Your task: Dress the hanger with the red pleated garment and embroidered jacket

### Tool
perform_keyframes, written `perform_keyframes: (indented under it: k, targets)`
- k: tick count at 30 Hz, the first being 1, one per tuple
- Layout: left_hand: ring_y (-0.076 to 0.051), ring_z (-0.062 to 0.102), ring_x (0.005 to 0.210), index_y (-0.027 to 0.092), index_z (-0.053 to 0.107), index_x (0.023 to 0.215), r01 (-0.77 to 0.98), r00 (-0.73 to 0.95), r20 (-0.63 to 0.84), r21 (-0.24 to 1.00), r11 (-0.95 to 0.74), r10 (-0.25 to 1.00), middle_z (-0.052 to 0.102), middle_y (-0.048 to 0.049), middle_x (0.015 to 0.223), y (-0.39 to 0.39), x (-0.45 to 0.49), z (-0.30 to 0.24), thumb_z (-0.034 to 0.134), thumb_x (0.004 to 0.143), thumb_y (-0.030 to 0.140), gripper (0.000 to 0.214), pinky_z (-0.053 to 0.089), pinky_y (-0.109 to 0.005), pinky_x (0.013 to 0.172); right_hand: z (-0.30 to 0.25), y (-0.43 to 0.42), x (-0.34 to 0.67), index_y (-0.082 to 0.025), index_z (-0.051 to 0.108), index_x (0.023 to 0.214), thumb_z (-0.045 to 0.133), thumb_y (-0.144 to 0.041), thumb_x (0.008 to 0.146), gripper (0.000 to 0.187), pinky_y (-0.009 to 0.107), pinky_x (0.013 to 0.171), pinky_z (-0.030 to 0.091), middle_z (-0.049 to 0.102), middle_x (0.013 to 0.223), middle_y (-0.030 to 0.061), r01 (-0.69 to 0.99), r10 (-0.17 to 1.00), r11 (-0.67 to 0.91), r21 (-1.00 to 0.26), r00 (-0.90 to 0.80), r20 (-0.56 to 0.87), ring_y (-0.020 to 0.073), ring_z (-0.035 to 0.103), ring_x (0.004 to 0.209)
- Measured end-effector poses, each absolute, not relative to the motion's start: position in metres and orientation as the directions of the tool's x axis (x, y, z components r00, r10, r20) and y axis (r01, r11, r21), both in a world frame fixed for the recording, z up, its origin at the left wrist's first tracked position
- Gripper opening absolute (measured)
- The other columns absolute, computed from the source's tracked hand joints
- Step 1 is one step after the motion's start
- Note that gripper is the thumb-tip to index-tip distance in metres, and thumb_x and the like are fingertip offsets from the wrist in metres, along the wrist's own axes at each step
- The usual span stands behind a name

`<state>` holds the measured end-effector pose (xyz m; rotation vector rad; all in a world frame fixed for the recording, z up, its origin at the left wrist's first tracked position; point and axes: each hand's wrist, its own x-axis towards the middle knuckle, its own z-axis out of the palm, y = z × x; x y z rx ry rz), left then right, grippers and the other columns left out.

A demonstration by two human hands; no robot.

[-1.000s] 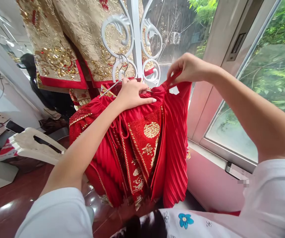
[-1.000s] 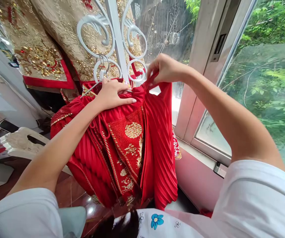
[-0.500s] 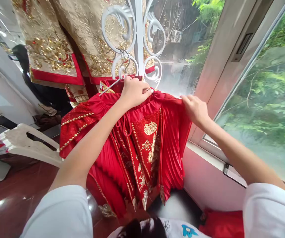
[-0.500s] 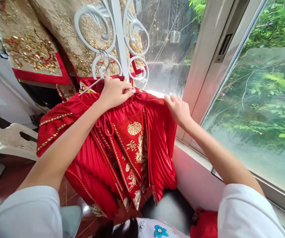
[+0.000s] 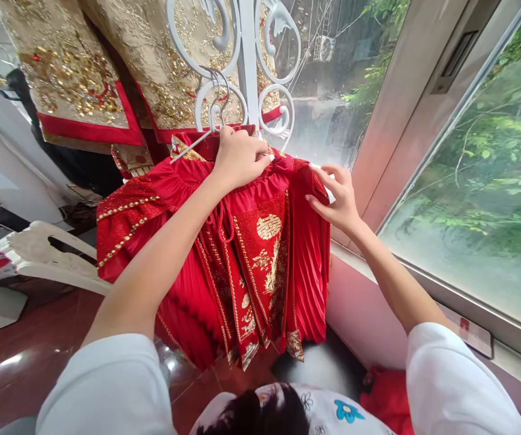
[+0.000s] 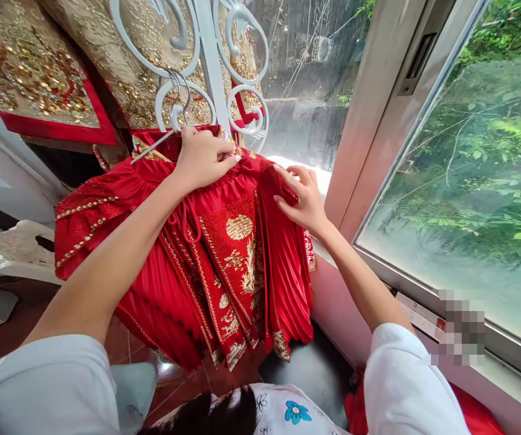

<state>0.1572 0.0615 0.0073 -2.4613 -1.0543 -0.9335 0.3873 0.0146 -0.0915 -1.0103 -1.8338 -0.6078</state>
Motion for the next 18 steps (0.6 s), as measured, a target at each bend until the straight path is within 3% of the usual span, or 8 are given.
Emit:
perform_keyframes:
  k: [2,5,10,15,18]
  targets:
    - [-0.023,0.050,0.083,0.019,0.052,0.058,0.730,0.520,0.670,-0.026,-0.683,0.530,0.044,-0.0017,0.057,0.061,0.157,0.008,0.053,0.082,0.030,0.027,0.030,-0.047,0.090,-0.077,0.027,0.376,-0.028,0.047,0.136,0.055,-0.031,0.083,0.054,0.049,0.089,0.042,0.055,0.113,0.0102,0.833,0.393,0.551,-0.049,-0.207,0.896,0.0266,0.050,0.103]
    - [-0.023,0.050,0.083,0.019,0.055,0.060,0.736,0.517,0.661,-0.020,-0.676,0.544,0.046,-0.0020,0.058,0.060,0.157,0.010,0.052,0.083,0.032,0.027,0.030,-0.045,0.090,-0.065,0.036,0.366,-0.029,0.062,0.118,0.044,-0.023,0.090,0.034,0.045,0.085,0.043,0.059,0.098,0.0071,0.823,0.413,0.564,-0.070,-0.207,0.887,0.0226,0.052,0.093]
    - [-0.022,0.050,0.085,0.019,0.061,0.070,0.721,0.541,0.637,-0.015,-0.693,0.549,0.052,-0.0031,0.062,0.055,0.152,0.015,0.050,0.086,0.037,0.026,0.029,-0.044,0.090,-0.050,0.031,0.370,-0.028,0.070,0.098,0.041,-0.020,0.089,0.031,0.042,0.082,0.044,0.064,0.091,0.0038,0.791,0.315,0.587,-0.176,-0.023,0.949,0.0198,0.055,0.087]
    - [-0.025,0.050,0.091,0.017,0.063,0.081,0.744,0.558,0.630,-0.091,-0.662,0.540,0.058,-0.0067,0.075,0.055,0.152,0.009,0.043,0.089,0.038,0.029,0.028,-0.048,0.093,-0.030,0.074,0.370,-0.018,0.072,0.087,0.042,-0.013,0.074,0.033,0.035,0.075,0.047,0.069,0.085,0.0059,0.699,0.486,0.580,-0.418,0.115,0.867,0.0166,0.060,0.076]
    - [-0.027,0.052,0.094,0.016,0.064,0.086,0.757,0.580,0.573,-0.118,-0.642,0.579,0.061,-0.0092,0.082,0.056,0.153,0.008,0.040,0.090,0.036,0.032,0.027,-0.050,0.094,-0.029,0.087,0.369,-0.018,0.071,0.084,0.041,-0.012,0.071,0.033,0.034,0.074,0.047,0.070,0.084,0.0058,0.718,0.566,0.549,-0.427,0.056,0.822,0.0163,0.060,0.075]
